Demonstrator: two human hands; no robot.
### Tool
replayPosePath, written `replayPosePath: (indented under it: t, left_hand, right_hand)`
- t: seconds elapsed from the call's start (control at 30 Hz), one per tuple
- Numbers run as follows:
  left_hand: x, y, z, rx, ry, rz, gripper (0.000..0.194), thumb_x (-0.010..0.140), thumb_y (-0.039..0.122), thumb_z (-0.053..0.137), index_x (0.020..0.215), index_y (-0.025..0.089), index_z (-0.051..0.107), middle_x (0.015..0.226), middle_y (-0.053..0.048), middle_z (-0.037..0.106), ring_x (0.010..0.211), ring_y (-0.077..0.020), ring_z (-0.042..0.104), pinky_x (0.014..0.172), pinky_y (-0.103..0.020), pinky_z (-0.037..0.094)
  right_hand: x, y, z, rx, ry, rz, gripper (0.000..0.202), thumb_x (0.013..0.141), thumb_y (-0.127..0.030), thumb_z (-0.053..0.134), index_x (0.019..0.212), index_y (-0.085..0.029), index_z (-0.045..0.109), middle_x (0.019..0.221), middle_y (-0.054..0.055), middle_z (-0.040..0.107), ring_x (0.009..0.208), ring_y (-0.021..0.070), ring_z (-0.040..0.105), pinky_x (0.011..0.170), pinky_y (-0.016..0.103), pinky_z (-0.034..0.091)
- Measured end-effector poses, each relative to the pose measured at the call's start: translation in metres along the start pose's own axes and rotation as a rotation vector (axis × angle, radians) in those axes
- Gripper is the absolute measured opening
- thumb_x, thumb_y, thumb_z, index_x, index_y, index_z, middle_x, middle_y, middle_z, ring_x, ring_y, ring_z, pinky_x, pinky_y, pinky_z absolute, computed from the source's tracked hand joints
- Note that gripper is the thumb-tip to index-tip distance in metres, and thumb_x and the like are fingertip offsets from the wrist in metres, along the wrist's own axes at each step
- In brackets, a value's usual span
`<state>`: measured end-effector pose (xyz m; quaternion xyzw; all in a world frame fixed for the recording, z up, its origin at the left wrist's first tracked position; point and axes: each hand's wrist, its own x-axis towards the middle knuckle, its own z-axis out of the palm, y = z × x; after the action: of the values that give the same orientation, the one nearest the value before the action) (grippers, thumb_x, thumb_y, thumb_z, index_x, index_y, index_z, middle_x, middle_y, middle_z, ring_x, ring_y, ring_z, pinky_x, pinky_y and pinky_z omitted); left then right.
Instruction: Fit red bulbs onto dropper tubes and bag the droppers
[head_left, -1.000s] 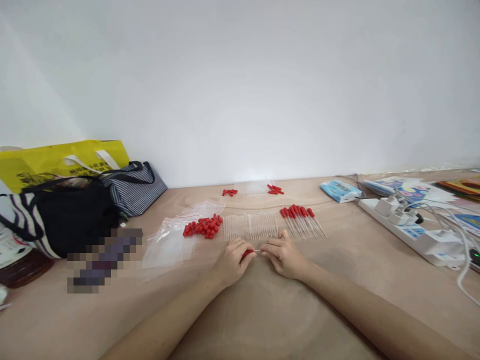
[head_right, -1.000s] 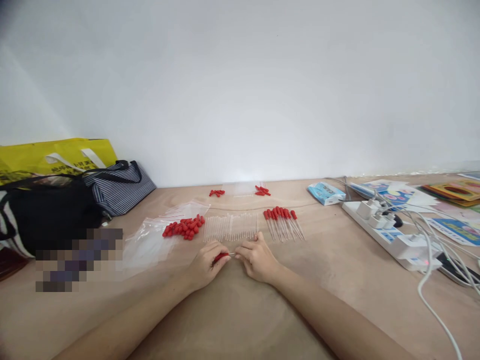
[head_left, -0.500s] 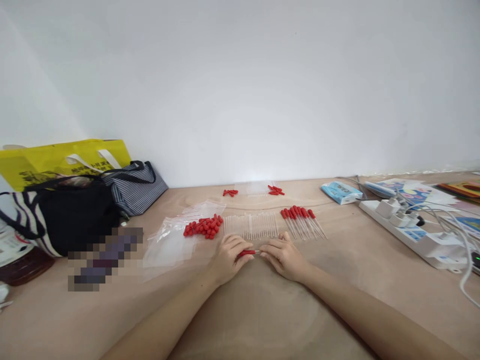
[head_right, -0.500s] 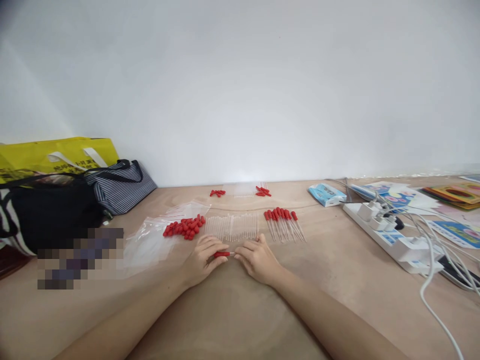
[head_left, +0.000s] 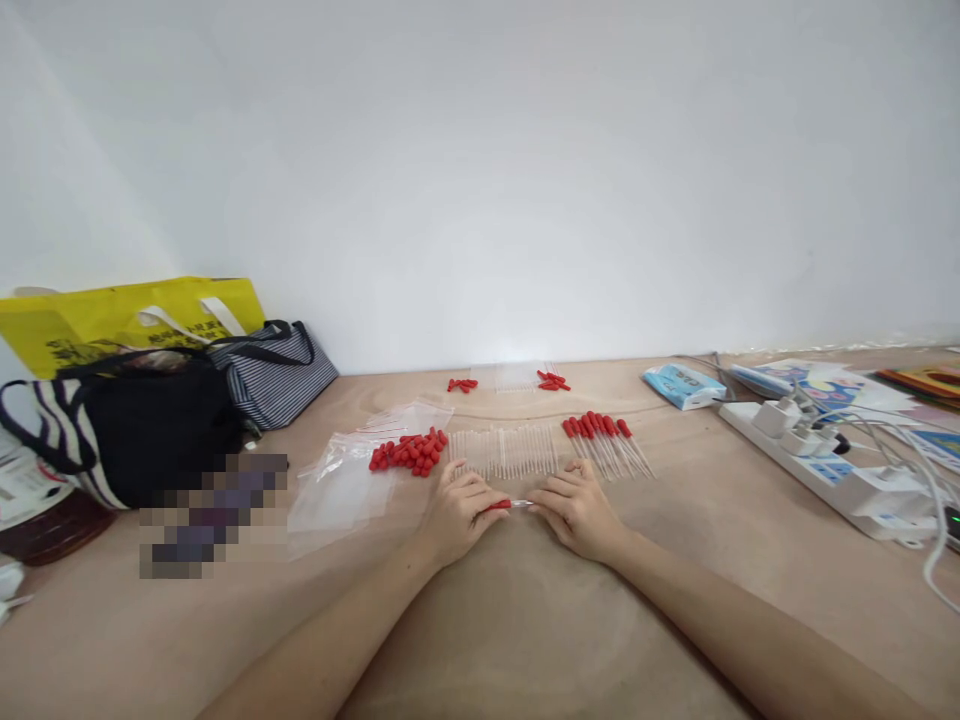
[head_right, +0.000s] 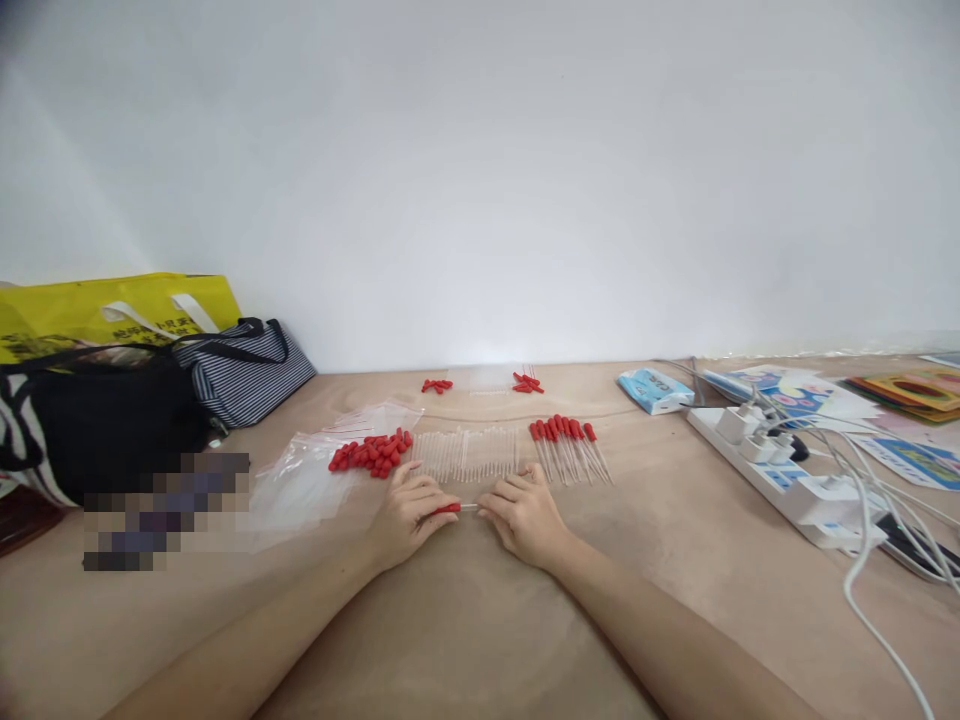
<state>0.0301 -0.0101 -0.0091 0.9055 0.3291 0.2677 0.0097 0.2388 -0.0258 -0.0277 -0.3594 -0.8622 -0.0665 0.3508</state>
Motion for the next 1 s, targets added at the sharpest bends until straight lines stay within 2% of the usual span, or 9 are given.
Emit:
replayPosePath:
  t: [0.33, 0.5, 0.6, 0.7, 0.87, 1.0]
  left_hand:
    - [0.002, 0.004, 0.001, -0.077, -0.058, -0.044, 0.016, 0.084, 0.025, 0.046, 0.087, 0.024, 0.062, 0.08, 0.0, 0.068, 0.08, -0.016, 0.057, 0.092, -0.042, 0.021]
    - [0.002, 0.001, 0.001, -0.058, 0.025, -0.132, 0.015, 0.083, 0.025, 0.047, 0.086, 0.024, 0.062, 0.082, -0.001, 0.067, 0.081, -0.0167, 0.056, 0.092, -0.042, 0.023]
    - [0.001, -0.002, 0.001, -0.047, 0.088, -0.191, 0.023, 0.079, 0.03, 0.053, 0.101, 0.024, 0.057, 0.094, -0.003, 0.062, 0.089, -0.02, 0.053, 0.088, -0.04, 0.032]
    - [-0.001, -0.005, 0.003, -0.079, 0.184, -0.297, 0.04, 0.075, 0.029, 0.056, 0.113, 0.021, 0.047, 0.103, -0.006, 0.052, 0.093, -0.0211, 0.049, 0.082, -0.036, 0.039]
    - [0.0, -0.006, 0.005, -0.154, 0.174, -0.317, 0.023, 0.074, 0.021, 0.055, 0.097, 0.021, 0.053, 0.095, -0.004, 0.047, 0.084, -0.0175, 0.05, 0.077, -0.032, 0.044]
    - [0.0, -0.004, 0.005, -0.176, 0.113, -0.279, 0.015, 0.074, 0.02, 0.054, 0.089, 0.02, 0.056, 0.093, -0.004, 0.046, 0.082, -0.017, 0.051, 0.076, -0.033, 0.044]
  right_hand:
    - [-0.001, 0.001, 0.002, 0.003, 0.015, 0.001, 0.019, 0.084, -0.02, 0.043, 0.083, -0.02, 0.062, 0.069, -0.001, 0.062, 0.062, 0.0091, 0.05, 0.075, 0.031, 0.023]
    - [0.004, -0.002, 0.001, -0.084, -0.025, 0.018, 0.018, 0.082, -0.021, 0.045, 0.088, -0.022, 0.062, 0.074, 0.002, 0.062, 0.07, 0.0132, 0.048, 0.07, 0.032, 0.023]
    - [0.004, -0.002, -0.002, -0.149, -0.014, 0.034, 0.018, 0.08, -0.02, 0.046, 0.087, -0.022, 0.063, 0.074, 0.003, 0.062, 0.071, 0.0149, 0.046, 0.067, 0.032, 0.022]
    - [0.002, 0.007, -0.007, -0.226, 0.038, 0.188, 0.019, 0.08, -0.02, 0.045, 0.083, -0.021, 0.064, 0.071, 0.003, 0.061, 0.071, 0.016, 0.046, 0.066, 0.032, 0.022]
    - [0.005, 0.036, -0.012, -0.33, 0.122, 0.627, 0.021, 0.077, -0.025, 0.044, 0.086, -0.02, 0.062, 0.072, 0.004, 0.063, 0.075, 0.0187, 0.051, 0.069, 0.033, 0.025]
    - [0.007, 0.051, -0.012, -0.347, 0.064, 0.826, 0.021, 0.075, -0.029, 0.045, 0.086, -0.02, 0.06, 0.07, 0.003, 0.064, 0.075, 0.0204, 0.054, 0.072, 0.035, 0.026]
